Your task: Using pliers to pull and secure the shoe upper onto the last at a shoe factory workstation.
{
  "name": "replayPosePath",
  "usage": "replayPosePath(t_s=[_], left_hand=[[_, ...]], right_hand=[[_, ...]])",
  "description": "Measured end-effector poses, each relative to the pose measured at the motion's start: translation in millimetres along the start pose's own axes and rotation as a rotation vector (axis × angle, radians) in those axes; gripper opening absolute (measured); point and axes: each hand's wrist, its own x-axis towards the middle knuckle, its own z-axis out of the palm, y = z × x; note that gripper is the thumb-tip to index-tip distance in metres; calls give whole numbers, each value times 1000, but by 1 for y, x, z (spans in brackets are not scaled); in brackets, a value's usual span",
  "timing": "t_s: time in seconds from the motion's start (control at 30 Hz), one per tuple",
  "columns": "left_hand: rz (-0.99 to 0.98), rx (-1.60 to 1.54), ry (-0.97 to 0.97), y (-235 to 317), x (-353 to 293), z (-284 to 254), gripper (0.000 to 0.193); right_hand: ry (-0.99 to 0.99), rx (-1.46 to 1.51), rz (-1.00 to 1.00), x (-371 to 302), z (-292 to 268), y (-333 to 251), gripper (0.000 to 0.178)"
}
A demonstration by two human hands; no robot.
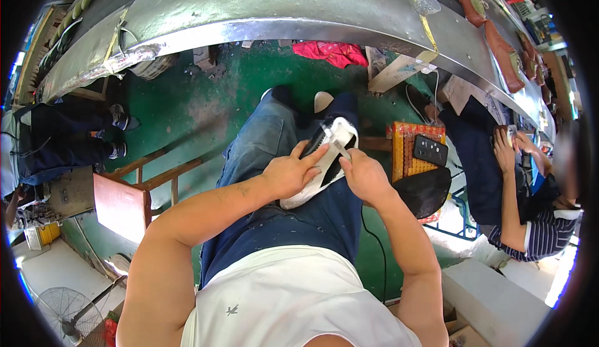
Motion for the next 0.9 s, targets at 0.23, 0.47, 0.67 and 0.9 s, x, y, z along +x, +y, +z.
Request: replayPosePath(t_s=[0.23, 0.47, 0.67, 0.9], left_hand=[[104, 66, -79, -2, -24, -1, 69], [-214, -626, 198, -17, -38, 34, 70], [-252, -513, -186, -3, -34, -8, 115], [137, -373, 286, 27, -43, -118, 83]], right_hand=[[-241, -209, 60, -11, 12, 8, 36], [-329, -150, 77, -41, 32, -13, 36], [-226, -139, 92, -52, 32, -10, 38], [67, 651, 446, -85, 16, 19, 34]])
